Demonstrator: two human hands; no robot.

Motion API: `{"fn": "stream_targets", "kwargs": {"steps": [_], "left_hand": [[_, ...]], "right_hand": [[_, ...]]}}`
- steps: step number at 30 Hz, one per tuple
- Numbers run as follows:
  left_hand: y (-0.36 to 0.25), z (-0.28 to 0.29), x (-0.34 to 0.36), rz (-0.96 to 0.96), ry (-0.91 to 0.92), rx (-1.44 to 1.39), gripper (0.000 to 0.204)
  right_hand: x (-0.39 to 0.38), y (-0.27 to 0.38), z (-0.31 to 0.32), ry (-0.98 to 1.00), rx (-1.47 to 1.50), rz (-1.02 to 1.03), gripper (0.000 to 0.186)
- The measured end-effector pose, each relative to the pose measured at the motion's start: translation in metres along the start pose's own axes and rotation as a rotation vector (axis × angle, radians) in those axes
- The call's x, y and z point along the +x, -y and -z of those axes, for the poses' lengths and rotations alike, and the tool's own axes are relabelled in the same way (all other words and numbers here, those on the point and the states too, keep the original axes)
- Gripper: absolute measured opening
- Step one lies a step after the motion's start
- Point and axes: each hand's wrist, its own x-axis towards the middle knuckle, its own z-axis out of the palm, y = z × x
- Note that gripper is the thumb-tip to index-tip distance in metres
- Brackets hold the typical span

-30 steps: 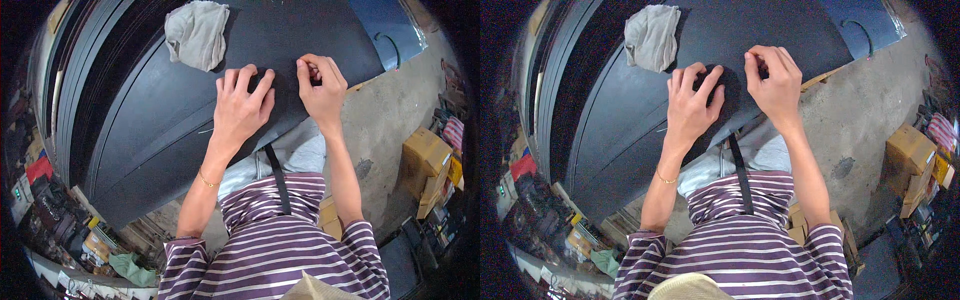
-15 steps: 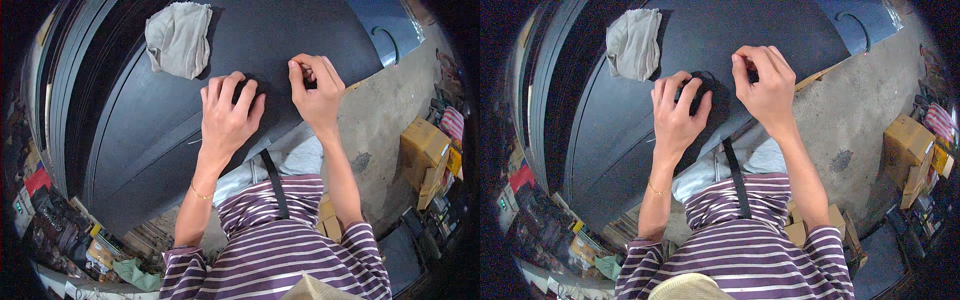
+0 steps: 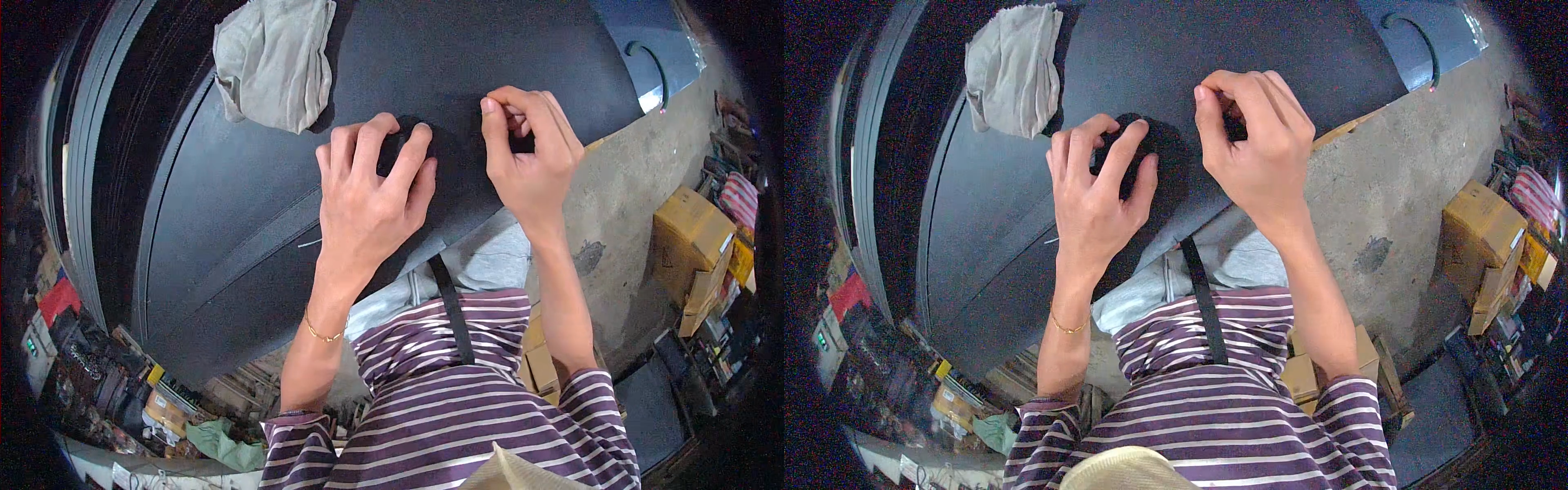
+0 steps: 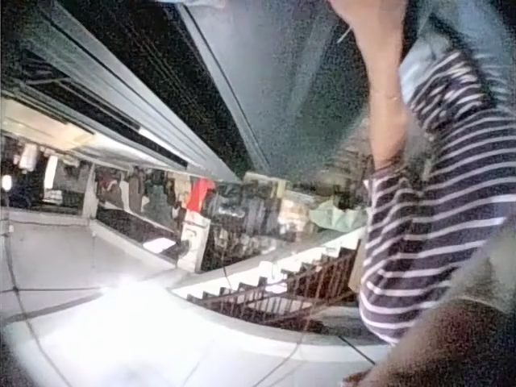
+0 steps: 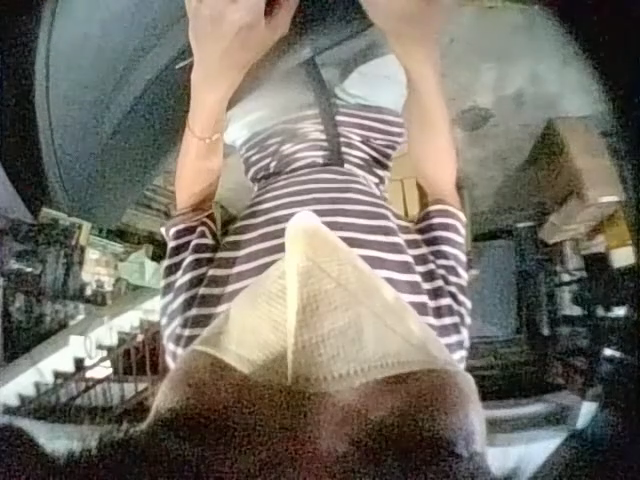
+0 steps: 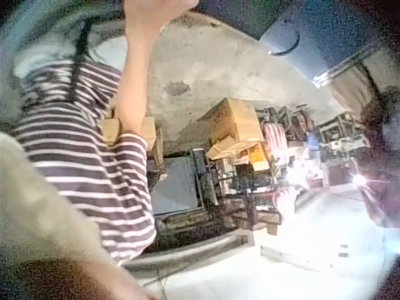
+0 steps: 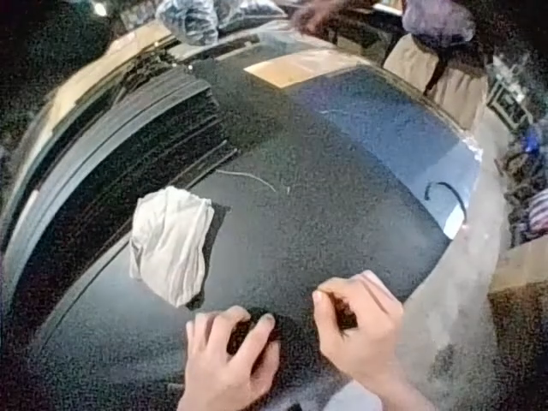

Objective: Polishing and finishing the edges of black leather straps using a hand tool and a cloth.

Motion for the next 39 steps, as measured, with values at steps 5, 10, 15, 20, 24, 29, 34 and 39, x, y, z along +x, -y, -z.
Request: {"fn": "stream_targets", "kwargs": {"steps": [5, 10, 15, 20, 24, 29, 34, 39], "left_hand": [[0.001, 0.001, -0.003, 0.003, -0.011, -0.002, 0.034], [0.0, 0.001, -0.004, 0.0, -0.006, -0.005, 0.033], [-0.005, 0.0, 0.0, -0.013, 0.028, 0.029, 0.04], [-0.002, 0.001, 0.0, -0.033, 0.008, 0.056, 0.037], [-0.001, 0.006, -0.007, -0.029, -0.005, 0.06, 0.04], [-0.005, 0.006, -0.005, -0.062, -0.052, 0.026, 0.04], [-0.003, 0.003, -0.008, -0.057, -0.076, 0.038, 0.035], [-0.003, 0.002, -0.006, -0.056, -0.102, 0.041, 0.033]], "right_hand": [[0.0, 0.001, -0.001, 0.01, -0.022, 0.008, 0.009], [-0.001, 0.0, 0.001, 0.03, -0.022, -0.015, 0.009], [0.0, 0.001, 0.005, 0.014, -0.048, -0.021, 0.011], [0.003, 0.004, 0.011, 0.095, 0.078, -0.13, 0.008], [0.036, -0.016, 0.058, 0.263, 0.376, -0.383, 0.014], [0.112, -0.12, 0.166, 0.206, -0.42, -0.146, 0.03], [0.124, -0.169, 0.171, 0.467, -0.584, -0.175, 0.032], [0.13, -0.171, 0.18, 0.52, -0.531, -0.263, 0.026]]}}
